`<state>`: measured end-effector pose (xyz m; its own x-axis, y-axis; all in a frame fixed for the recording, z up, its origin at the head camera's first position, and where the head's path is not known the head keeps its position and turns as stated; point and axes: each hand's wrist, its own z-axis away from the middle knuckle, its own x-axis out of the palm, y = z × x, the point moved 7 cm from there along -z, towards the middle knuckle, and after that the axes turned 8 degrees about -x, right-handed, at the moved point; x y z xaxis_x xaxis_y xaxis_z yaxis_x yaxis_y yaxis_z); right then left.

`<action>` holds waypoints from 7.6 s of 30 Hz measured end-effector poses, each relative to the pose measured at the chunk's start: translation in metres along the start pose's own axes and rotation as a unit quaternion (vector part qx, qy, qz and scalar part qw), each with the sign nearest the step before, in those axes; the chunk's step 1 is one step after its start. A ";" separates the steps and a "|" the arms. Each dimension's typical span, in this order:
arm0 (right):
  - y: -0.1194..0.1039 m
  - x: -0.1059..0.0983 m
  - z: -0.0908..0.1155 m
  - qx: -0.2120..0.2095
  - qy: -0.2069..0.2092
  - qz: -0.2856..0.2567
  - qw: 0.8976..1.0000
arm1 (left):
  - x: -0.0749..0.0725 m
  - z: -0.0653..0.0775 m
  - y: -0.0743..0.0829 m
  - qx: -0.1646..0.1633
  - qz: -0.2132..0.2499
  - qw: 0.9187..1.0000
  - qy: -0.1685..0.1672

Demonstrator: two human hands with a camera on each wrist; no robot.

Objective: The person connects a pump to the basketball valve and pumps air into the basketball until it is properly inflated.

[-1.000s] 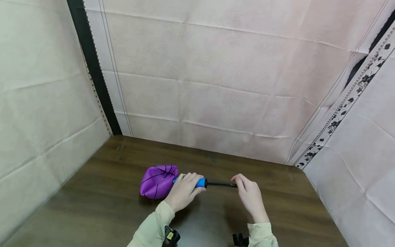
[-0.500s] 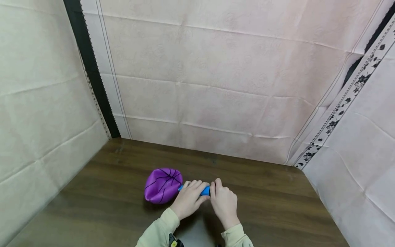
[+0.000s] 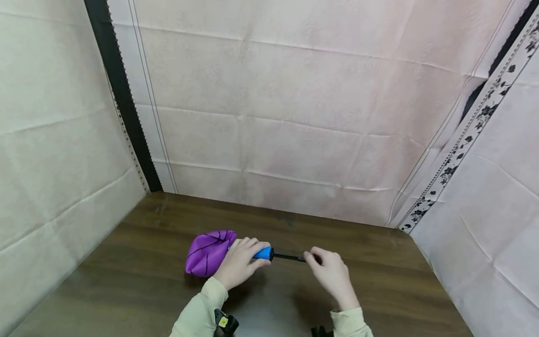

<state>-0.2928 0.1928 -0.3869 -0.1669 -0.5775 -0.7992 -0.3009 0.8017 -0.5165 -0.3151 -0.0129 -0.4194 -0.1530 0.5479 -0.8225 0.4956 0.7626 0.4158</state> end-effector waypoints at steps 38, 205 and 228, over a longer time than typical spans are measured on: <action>-0.040 0.037 0.003 -0.091 -0.079 -0.163 0.979 | 0.004 0.004 0.008 0.003 0.043 0.999 0.025; -0.034 0.051 -0.001 -0.098 -0.119 -0.467 0.871 | -0.017 0.003 0.004 0.054 0.108 0.993 -0.011; -0.040 0.041 -0.002 -0.114 -0.078 -0.470 0.872 | -0.021 0.000 0.019 0.071 0.090 0.993 0.032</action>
<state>-0.2899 0.1370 -0.3986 0.3787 -0.9203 -0.0978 -0.4174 -0.0755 -0.9056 -0.3026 -0.0094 -0.3938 -0.1017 0.6951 -0.7117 0.6343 0.5964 0.4919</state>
